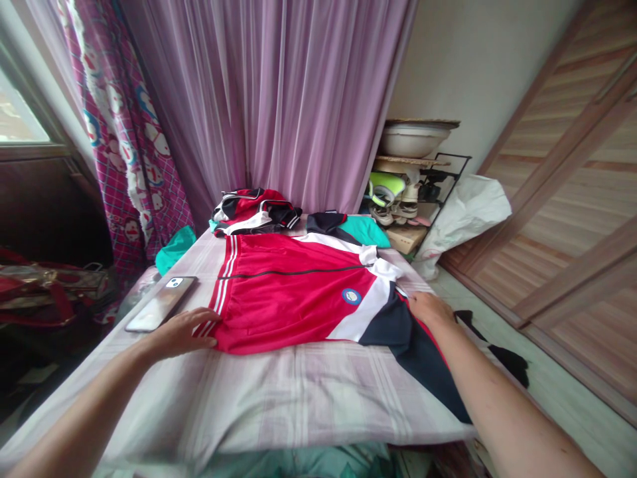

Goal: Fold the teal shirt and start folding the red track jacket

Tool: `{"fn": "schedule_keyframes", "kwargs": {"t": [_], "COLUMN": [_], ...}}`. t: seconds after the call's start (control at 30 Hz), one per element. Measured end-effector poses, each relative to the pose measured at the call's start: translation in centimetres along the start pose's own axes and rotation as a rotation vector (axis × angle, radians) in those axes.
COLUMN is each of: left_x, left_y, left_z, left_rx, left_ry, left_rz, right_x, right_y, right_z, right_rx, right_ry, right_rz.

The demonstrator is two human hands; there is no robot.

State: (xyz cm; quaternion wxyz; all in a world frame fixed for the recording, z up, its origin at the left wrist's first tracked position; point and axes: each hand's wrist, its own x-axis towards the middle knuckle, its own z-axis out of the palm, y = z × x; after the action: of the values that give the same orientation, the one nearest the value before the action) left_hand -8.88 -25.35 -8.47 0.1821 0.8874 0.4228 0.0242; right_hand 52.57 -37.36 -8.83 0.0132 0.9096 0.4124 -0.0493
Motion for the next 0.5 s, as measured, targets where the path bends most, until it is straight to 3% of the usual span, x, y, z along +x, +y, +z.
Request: {"fn": "schedule_keyframes", "kwargs": {"t": [0.27,0.5], "left_x": [-0.6,-0.1], "left_y": [-0.8,-1.2], "left_z": [0.5,0.2], "left_rx": [0.018,-0.003], "left_ry": [0.039,0.024], "left_rz": [0.113,0.189], "right_x": [0.1,1.2], "right_y": [0.8,1.6], "right_z": [-0.1,-0.2], "right_rx": [0.002,0.128], "right_ry": [0.064,0.056], "right_rz": [-0.073,-0.349]}}
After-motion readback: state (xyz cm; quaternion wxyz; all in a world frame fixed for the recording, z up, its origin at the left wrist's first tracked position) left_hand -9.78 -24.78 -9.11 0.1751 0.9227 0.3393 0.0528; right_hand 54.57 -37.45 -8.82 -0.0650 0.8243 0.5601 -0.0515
